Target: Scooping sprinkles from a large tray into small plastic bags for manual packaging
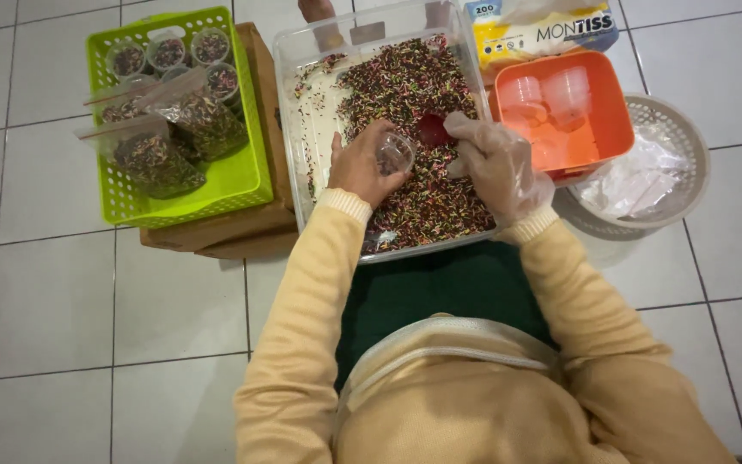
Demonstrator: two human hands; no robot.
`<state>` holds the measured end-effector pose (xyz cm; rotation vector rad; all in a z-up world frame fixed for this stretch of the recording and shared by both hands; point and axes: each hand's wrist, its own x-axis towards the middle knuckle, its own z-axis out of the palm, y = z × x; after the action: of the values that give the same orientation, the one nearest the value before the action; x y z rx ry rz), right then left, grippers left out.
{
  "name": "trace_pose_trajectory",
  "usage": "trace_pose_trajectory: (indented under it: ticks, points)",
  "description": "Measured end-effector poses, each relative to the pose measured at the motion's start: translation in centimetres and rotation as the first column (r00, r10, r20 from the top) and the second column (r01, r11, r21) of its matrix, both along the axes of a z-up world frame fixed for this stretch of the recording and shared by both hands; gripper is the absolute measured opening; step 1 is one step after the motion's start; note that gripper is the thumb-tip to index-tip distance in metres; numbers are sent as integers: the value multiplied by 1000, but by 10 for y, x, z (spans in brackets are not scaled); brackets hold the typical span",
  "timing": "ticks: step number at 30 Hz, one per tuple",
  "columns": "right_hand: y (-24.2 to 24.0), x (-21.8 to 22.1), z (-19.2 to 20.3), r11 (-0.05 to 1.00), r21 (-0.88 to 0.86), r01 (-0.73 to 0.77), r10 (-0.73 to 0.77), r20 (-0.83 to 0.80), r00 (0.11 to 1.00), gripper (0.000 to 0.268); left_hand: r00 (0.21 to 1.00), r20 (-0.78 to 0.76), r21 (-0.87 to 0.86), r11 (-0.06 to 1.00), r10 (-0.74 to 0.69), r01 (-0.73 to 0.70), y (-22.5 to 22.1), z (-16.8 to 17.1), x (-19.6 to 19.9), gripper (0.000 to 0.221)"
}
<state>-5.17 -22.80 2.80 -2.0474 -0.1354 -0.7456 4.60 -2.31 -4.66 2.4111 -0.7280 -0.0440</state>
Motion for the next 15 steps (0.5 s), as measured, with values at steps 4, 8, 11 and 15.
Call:
trace_pose_trajectory:
  ticks: [4, 8, 11, 15]
  points:
    - [12, -8, 33, 961, 274, -33, 70, -126, 990, 18, 1000, 1, -24, 1000, -1, 1, 1, -3, 0, 81]
    - [13, -9, 31, 870, 492, -21, 52, -48, 997, 18, 1000, 6, -27, 1000, 8, -8, 0, -5, 0, 82]
    - [10, -13, 39, 983, 184, -6, -3, 46, 999, 19, 1000, -8, -17, 1000, 18, -18, 1, -4, 0, 84]
    - [7, -13, 42, 997, 5, -77, 77, 74, 994, 17, 999, -31, -23, 999, 27, -27, 0, 3, -4, 84]
